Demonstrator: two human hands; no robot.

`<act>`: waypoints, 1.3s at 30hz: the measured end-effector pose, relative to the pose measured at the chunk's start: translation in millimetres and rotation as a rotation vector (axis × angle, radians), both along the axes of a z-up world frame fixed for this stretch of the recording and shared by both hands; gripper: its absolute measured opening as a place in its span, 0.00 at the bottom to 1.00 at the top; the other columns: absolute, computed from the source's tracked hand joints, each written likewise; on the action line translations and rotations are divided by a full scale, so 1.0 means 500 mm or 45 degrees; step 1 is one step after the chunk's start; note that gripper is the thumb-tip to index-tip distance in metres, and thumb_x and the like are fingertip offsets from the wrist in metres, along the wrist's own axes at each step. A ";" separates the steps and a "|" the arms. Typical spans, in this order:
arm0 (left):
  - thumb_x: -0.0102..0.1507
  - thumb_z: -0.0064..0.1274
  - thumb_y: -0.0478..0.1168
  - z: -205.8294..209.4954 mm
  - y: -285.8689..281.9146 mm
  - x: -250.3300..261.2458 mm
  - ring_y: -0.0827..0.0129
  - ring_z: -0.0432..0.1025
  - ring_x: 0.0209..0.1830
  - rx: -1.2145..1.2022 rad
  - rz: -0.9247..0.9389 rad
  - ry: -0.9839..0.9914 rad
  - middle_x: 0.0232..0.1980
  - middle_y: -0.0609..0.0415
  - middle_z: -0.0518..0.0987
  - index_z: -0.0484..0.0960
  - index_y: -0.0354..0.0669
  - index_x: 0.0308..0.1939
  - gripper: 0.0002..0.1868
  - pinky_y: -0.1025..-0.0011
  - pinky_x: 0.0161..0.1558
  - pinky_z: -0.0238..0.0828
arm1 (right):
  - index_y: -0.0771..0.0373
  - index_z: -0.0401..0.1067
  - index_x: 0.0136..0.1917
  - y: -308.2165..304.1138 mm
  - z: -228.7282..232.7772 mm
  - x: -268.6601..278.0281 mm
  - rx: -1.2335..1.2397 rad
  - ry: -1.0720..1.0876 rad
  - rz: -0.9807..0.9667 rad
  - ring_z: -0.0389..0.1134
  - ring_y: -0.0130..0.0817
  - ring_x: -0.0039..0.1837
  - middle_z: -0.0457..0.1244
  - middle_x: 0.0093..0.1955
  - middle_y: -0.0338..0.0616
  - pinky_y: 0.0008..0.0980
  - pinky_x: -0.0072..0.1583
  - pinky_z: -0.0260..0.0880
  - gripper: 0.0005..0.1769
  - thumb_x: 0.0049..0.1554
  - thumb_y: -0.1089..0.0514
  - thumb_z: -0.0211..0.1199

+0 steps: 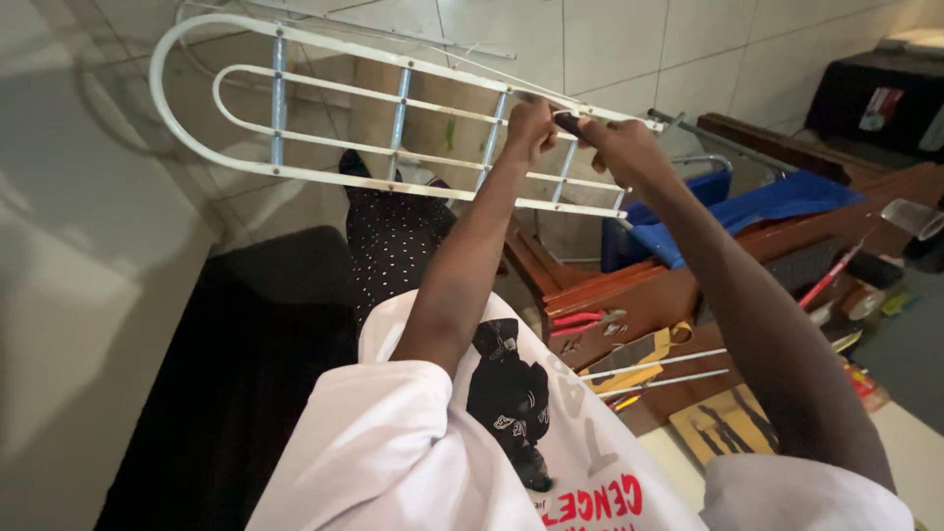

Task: The person assembles a white metal shoe rack by inserting horizontal bars into vertical supports and securing them with a knife. The person repeatedly scrapes and adjusts the joints to ensure the bars are firmly seated.

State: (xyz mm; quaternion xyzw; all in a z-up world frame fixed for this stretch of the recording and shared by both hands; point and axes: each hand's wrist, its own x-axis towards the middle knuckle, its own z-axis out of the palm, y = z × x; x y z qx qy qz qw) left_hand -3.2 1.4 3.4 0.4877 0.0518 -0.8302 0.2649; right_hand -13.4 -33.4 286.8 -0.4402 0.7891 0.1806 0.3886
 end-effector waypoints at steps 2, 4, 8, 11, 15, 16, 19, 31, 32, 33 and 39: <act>0.66 0.40 0.42 0.007 0.013 0.001 0.67 0.66 0.12 0.073 0.047 0.111 0.19 0.51 0.71 0.74 0.37 0.27 0.16 0.68 0.15 0.61 | 0.69 0.77 0.44 0.004 -0.023 -0.034 -0.054 -0.068 -0.072 0.63 0.33 0.34 0.65 0.35 0.47 0.41 0.36 0.63 0.26 0.62 0.41 0.65; 0.66 0.38 0.46 0.023 0.036 0.010 0.68 0.64 0.13 0.118 0.120 0.186 0.19 0.52 0.71 0.74 0.39 0.30 0.17 0.69 0.15 0.61 | 0.66 0.79 0.49 -0.023 -0.040 -0.050 -0.038 0.069 0.337 0.66 0.36 0.35 0.67 0.35 0.51 0.38 0.40 0.65 0.22 0.62 0.43 0.66; 0.68 0.37 0.55 0.022 0.124 0.021 0.70 0.62 0.15 0.210 0.186 0.216 0.22 0.55 0.70 0.74 0.42 0.37 0.21 0.71 0.16 0.58 | 0.56 0.74 0.67 -0.057 -0.009 -0.044 0.212 0.205 0.883 0.71 0.42 0.34 0.71 0.37 0.52 0.38 0.38 0.72 0.20 0.63 0.53 0.61; 0.69 0.36 0.58 0.013 0.183 0.058 0.70 0.64 0.16 0.338 0.238 0.255 0.23 0.55 0.70 0.73 0.43 0.40 0.23 0.71 0.17 0.60 | 0.47 0.71 0.70 -0.077 0.034 -0.041 0.119 0.464 1.496 0.71 0.39 0.38 0.71 0.45 0.47 0.39 0.35 0.72 0.24 0.61 0.55 0.62; 0.68 0.33 0.72 0.034 0.194 0.088 0.72 0.63 0.15 0.416 0.347 0.197 0.23 0.59 0.69 0.75 0.44 0.42 0.35 0.72 0.17 0.61 | 0.43 0.63 0.77 -0.081 0.040 -0.020 0.184 0.672 1.765 0.72 0.35 0.40 0.68 0.48 0.46 0.31 0.36 0.72 0.30 0.61 0.55 0.59; 0.66 0.34 0.73 0.042 0.183 0.090 0.67 0.67 0.18 0.359 0.401 0.247 0.25 0.56 0.71 0.71 0.45 0.41 0.34 0.68 0.20 0.67 | 0.43 0.65 0.75 -0.074 0.042 -0.019 0.067 0.662 1.826 0.72 0.34 0.44 0.68 0.50 0.44 0.31 0.37 0.71 0.30 0.60 0.55 0.59; 0.64 0.39 0.69 0.039 0.112 0.068 0.60 0.77 0.33 0.290 0.612 0.508 0.36 0.49 0.76 0.70 0.40 0.44 0.33 0.51 0.37 0.83 | 0.42 0.66 0.75 -0.070 0.043 -0.023 -0.070 0.616 1.892 0.71 0.34 0.50 0.67 0.54 0.42 0.31 0.40 0.71 0.29 0.60 0.56 0.58; 0.71 0.53 0.47 -0.049 0.069 -0.065 0.59 0.73 0.39 0.135 0.903 0.695 0.38 0.53 0.77 0.76 0.42 0.43 0.12 0.57 0.44 0.67 | 0.61 0.81 0.52 -0.100 -0.015 -0.056 -0.085 0.188 0.796 0.73 0.50 0.41 0.70 0.38 0.54 0.48 0.52 0.74 0.21 0.58 0.42 0.67; 0.70 0.51 0.50 -0.042 0.066 -0.063 0.59 0.74 0.40 0.216 0.872 0.729 0.37 0.53 0.76 0.75 0.42 0.42 0.15 0.55 0.47 0.70 | 0.62 0.81 0.50 -0.105 -0.023 -0.059 -0.152 0.178 0.836 0.73 0.51 0.40 0.70 0.37 0.55 0.48 0.52 0.74 0.19 0.57 0.44 0.68; 0.69 0.49 0.54 -0.035 0.070 -0.057 0.58 0.75 0.40 0.297 0.841 0.763 0.35 0.53 0.76 0.75 0.41 0.41 0.18 0.54 0.50 0.74 | 0.61 0.81 0.50 -0.113 -0.027 -0.057 -0.155 0.177 0.935 0.73 0.51 0.40 0.70 0.37 0.55 0.47 0.50 0.74 0.17 0.57 0.46 0.67; 0.69 0.43 0.55 -0.028 0.168 0.002 0.57 0.76 0.36 0.515 0.651 0.489 0.36 0.49 0.78 0.71 0.44 0.44 0.18 0.53 0.45 0.79 | 0.57 0.81 0.54 -0.134 0.005 0.007 -0.013 0.288 1.474 0.73 0.43 0.35 0.70 0.35 0.48 0.42 0.40 0.75 0.10 0.63 0.53 0.63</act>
